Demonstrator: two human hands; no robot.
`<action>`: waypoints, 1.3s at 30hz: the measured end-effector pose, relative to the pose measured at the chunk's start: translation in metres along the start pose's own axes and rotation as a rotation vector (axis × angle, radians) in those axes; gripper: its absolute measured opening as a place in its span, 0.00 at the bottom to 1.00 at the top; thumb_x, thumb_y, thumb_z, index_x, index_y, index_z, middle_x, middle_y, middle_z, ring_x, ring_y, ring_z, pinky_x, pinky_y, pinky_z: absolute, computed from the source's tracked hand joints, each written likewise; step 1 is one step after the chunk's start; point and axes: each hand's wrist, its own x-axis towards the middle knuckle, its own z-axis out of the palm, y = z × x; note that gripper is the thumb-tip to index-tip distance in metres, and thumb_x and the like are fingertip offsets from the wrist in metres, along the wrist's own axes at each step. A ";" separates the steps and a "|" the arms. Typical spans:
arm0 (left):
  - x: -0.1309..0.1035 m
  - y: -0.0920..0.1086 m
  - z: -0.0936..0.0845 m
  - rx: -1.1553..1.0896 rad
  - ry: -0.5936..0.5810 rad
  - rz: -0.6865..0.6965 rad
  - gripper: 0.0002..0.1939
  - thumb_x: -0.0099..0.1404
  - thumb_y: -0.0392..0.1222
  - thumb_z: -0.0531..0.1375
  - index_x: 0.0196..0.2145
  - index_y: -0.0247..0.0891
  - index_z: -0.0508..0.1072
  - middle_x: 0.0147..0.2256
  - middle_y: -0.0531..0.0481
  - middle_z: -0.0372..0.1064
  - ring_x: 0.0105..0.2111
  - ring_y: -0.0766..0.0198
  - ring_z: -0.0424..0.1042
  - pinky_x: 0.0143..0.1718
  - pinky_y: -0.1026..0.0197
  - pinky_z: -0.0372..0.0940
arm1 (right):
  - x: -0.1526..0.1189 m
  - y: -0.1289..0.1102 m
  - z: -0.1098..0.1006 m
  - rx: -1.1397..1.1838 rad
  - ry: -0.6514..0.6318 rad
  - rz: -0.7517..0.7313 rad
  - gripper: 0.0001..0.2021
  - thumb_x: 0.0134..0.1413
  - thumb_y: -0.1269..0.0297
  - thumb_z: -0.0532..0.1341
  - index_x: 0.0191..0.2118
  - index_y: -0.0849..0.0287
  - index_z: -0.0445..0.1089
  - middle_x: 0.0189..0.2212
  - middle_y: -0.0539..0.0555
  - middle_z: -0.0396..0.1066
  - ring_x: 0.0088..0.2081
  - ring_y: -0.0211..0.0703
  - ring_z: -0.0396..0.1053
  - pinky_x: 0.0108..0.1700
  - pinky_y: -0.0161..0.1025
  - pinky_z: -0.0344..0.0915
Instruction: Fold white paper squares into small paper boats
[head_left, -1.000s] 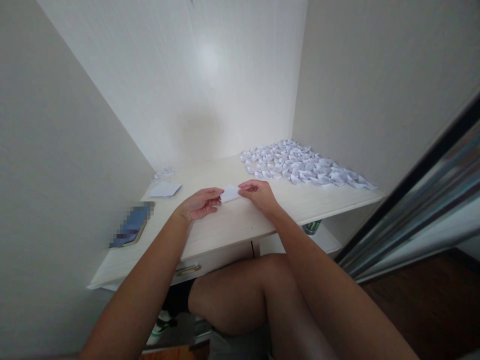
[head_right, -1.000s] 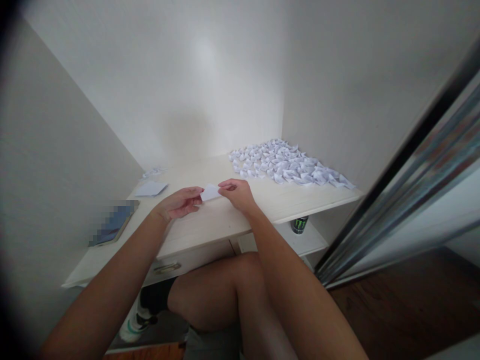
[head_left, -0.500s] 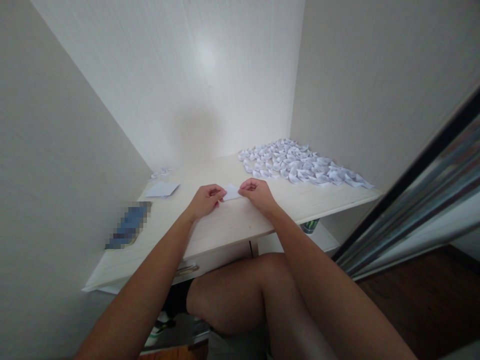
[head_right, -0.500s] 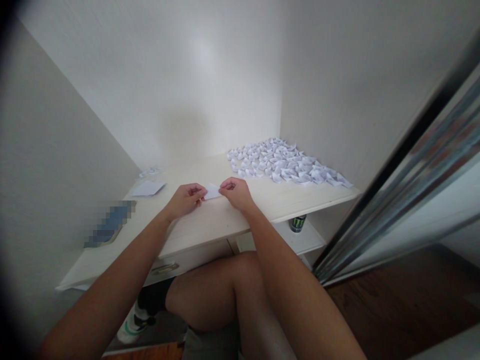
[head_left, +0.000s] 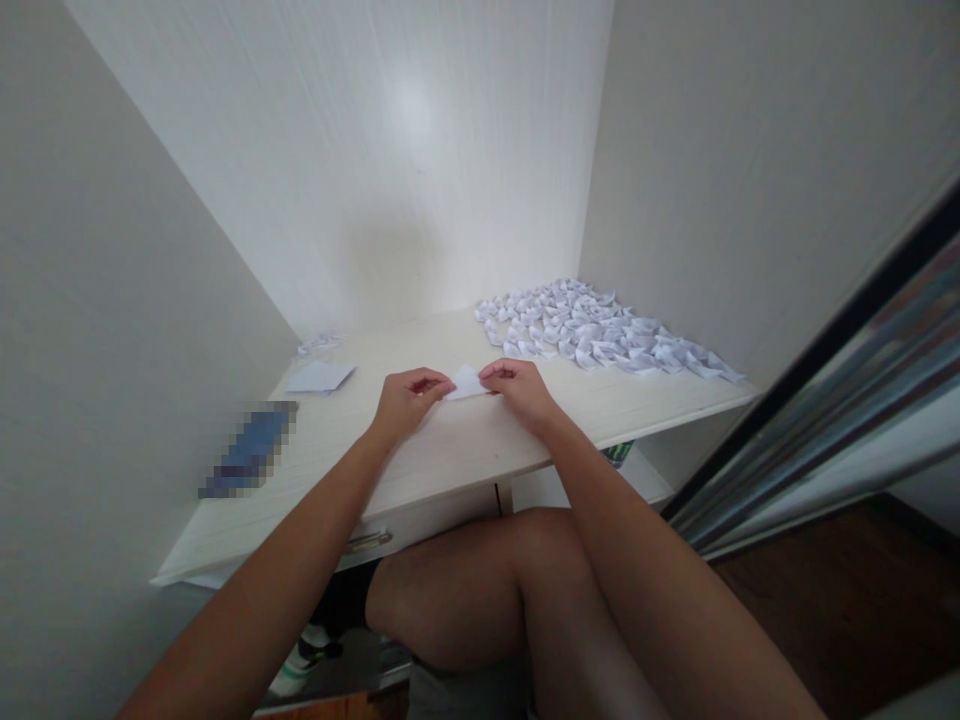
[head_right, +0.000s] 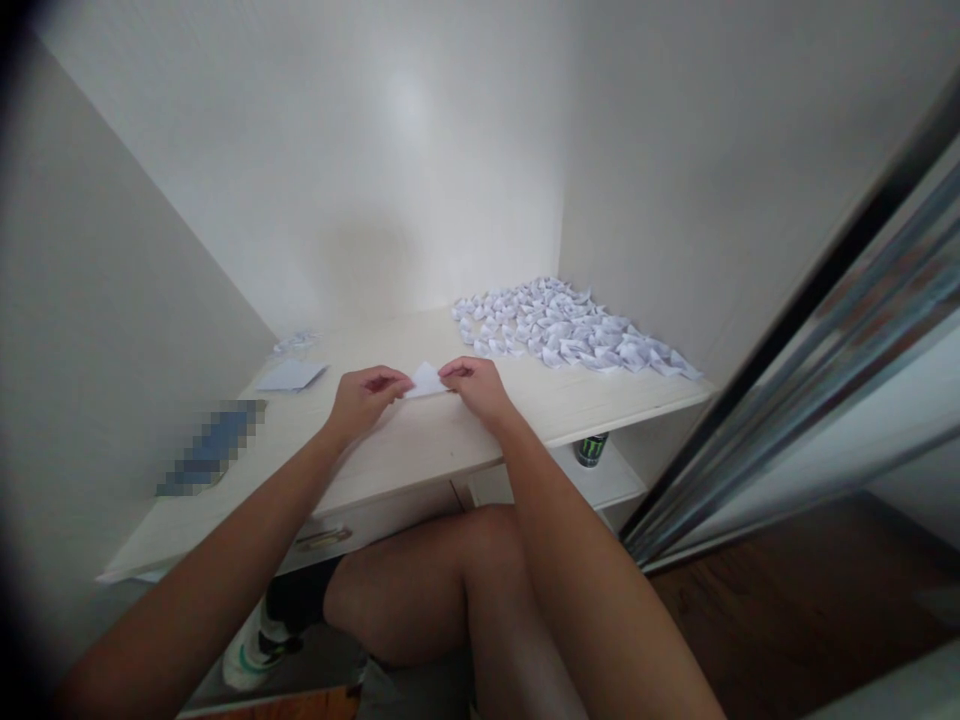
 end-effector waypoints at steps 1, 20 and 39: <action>-0.001 0.001 -0.001 0.016 -0.007 0.017 0.09 0.58 0.47 0.70 0.29 0.39 0.82 0.23 0.51 0.76 0.23 0.66 0.71 0.27 0.64 0.65 | 0.000 0.000 0.000 0.011 0.006 0.008 0.04 0.35 0.67 0.68 0.24 0.57 0.76 0.22 0.47 0.72 0.27 0.37 0.66 0.35 0.38 0.62; -0.002 0.006 -0.001 0.141 0.086 0.219 0.09 0.57 0.47 0.72 0.33 0.41 0.84 0.29 0.49 0.81 0.27 0.62 0.78 0.32 0.63 0.73 | -0.005 -0.014 0.000 0.359 -0.110 0.101 0.06 0.37 0.67 0.70 0.28 0.58 0.77 0.29 0.50 0.74 0.32 0.37 0.69 0.38 0.37 0.65; -0.002 0.013 0.000 0.050 0.199 0.178 0.05 0.55 0.46 0.73 0.30 0.44 0.84 0.31 0.49 0.82 0.29 0.60 0.79 0.33 0.60 0.74 | -0.013 -0.017 -0.003 0.003 -0.008 -0.125 0.11 0.38 0.58 0.76 0.31 0.54 0.81 0.31 0.51 0.80 0.35 0.45 0.74 0.46 0.46 0.70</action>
